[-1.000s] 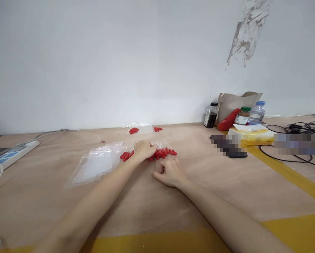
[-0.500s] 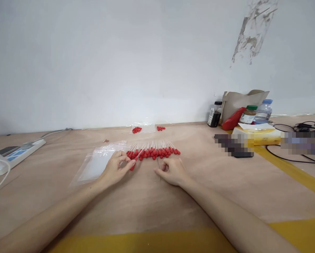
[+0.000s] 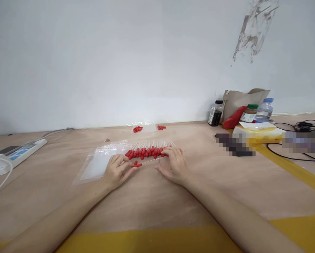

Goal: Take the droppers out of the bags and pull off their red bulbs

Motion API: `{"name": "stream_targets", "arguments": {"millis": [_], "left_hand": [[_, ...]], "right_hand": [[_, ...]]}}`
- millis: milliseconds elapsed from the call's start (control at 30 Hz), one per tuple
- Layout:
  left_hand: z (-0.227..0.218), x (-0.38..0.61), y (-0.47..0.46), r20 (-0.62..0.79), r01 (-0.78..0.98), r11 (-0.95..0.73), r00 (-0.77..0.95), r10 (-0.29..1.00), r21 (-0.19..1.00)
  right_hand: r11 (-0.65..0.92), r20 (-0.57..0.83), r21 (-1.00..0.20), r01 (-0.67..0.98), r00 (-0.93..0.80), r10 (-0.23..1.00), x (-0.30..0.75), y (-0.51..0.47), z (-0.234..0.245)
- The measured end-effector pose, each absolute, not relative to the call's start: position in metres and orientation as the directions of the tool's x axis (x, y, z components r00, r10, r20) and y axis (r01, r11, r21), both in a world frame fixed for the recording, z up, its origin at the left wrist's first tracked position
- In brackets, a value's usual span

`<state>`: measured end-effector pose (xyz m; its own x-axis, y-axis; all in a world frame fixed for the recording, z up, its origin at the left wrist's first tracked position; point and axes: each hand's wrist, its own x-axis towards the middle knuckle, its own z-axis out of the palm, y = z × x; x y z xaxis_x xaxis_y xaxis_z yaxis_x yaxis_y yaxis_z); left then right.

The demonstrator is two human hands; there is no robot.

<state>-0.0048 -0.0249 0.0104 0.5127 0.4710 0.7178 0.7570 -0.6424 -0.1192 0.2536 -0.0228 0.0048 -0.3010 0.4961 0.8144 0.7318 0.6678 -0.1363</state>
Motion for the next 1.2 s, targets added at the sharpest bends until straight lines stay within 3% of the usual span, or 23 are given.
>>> {"name": "stream_targets", "arguments": {"millis": [267,433,767,1200], "left_hand": [[0.009,0.002,-0.028,0.749,0.713,-0.642,0.582,0.317,-0.282],[0.009,0.006,-0.029,0.76,0.727,-0.653,0.543,0.357,-0.212],[0.013,0.015,-0.03,0.598,0.587,-0.787,0.705,0.382,-0.19],[0.011,0.008,-0.037,0.609,0.535,-0.836,0.705,0.363,-0.122]], "right_hand": [[0.751,0.721,0.102,0.653,-0.568,0.397,0.241,-0.025,0.002],[0.76,0.725,0.113,0.64,-0.576,0.377,0.235,-0.021,-0.006],[0.774,0.724,0.173,0.609,-0.611,0.319,0.235,-0.026,-0.008],[0.801,0.688,0.184,0.57,-0.656,0.309,0.243,-0.033,0.002]]}}
